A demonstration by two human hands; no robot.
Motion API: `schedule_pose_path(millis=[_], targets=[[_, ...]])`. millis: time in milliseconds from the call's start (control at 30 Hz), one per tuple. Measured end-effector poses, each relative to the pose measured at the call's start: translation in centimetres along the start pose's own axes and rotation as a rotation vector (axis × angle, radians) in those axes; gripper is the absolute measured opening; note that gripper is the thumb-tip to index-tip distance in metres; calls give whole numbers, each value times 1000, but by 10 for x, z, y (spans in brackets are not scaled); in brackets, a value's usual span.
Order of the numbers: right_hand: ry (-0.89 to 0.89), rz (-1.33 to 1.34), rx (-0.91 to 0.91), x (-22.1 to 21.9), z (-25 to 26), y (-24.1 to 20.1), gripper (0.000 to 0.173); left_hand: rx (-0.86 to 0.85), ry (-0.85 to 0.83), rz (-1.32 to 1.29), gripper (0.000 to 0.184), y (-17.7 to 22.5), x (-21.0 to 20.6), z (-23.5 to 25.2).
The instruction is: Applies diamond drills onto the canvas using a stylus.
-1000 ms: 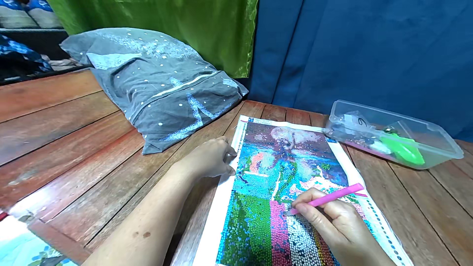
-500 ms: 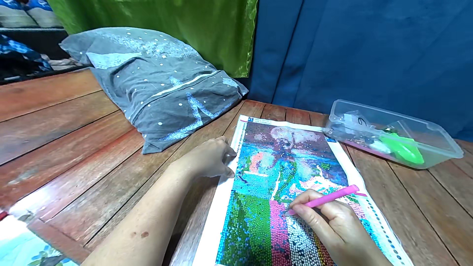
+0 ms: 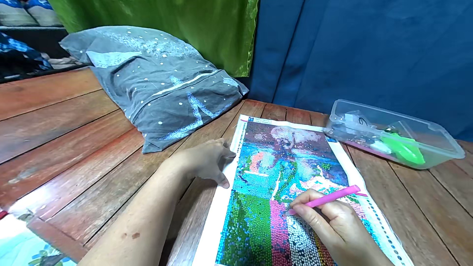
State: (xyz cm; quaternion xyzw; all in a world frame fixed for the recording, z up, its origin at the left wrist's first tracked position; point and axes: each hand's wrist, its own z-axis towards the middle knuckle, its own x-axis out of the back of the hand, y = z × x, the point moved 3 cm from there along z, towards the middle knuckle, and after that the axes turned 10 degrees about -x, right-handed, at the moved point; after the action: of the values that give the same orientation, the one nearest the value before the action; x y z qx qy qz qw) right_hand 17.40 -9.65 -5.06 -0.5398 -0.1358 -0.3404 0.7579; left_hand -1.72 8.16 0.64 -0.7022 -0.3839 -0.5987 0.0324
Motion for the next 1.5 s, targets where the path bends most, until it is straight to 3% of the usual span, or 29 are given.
schedule_pose_path(millis=[167,267,833,1200,1400,1500], targets=[[6,5,20,-1,0,2,32,66,-124,20,100,3,-1,-5],[1,7,28,-1,1,3,32,87,-139,27,103,3,-3,-5],[7,-5,41,-3,0,2,30,83,-145,44,104,5,-3,-4],[-38,-97,271,-6,1,-10,30,93,-150,35,104,4,-3,-4],[-8,102,-29,12,2,3,29,99,-142,30,104,5,-4,-4],[-6,161,-77,16,3,5,26,103,-150,34,104,5,-4,-4]])
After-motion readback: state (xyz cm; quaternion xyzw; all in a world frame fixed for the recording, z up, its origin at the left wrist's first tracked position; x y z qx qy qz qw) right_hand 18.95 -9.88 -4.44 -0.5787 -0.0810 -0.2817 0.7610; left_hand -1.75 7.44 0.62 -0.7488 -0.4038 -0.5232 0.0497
